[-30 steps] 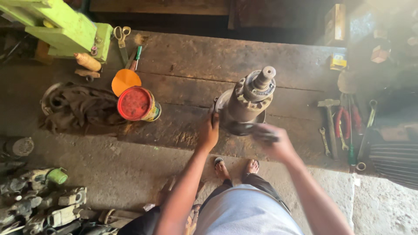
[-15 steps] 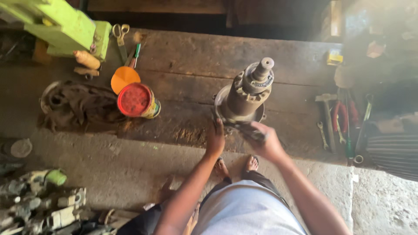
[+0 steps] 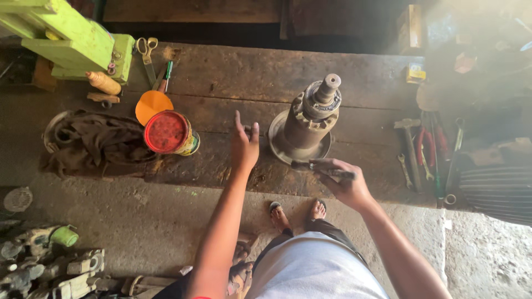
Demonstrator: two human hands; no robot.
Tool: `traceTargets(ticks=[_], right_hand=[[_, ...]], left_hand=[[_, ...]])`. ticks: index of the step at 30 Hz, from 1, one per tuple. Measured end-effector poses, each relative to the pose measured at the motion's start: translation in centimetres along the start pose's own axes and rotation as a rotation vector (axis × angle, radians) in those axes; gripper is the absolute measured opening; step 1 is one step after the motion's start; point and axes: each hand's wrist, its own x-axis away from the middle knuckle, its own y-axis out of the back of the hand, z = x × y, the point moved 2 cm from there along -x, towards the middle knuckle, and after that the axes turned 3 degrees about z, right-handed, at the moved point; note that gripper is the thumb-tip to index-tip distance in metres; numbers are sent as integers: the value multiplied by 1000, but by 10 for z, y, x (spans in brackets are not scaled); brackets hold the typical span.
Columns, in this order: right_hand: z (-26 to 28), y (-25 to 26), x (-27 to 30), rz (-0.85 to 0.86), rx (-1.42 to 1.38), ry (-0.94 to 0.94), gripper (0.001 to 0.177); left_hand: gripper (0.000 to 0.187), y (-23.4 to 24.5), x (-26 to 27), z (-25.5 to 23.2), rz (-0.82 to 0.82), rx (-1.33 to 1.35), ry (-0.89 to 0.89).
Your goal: The person cleans a cylindrical mechanical part on a wooden workbench using a small brush and a cloth. They scrub the exterior and interior surfaces, rotate the part to access different sides, and wipe it down with a cloth.
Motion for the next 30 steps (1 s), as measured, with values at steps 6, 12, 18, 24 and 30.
traceTargets(ticks=[6, 12, 18, 24, 30], right_hand=[[-19, 44, -8, -405, 355, -19, 17], [4, 34, -16, -35, 172, 19, 25], [-8, 45, -27, -349, 408, 33, 21], [-27, 39, -21, -28, 245, -73, 15], [11, 44, -26, -421, 217, 103, 26]], left_hand=[[84, -45, 49, -7, 125, -61, -139], [88, -77, 78, 5, 1, -13, -307], [92, -54, 52, 10, 249, 47, -172], [71, -66, 73, 6, 408, -306, 153], [83, -37, 47, -15, 302, 22, -164]])
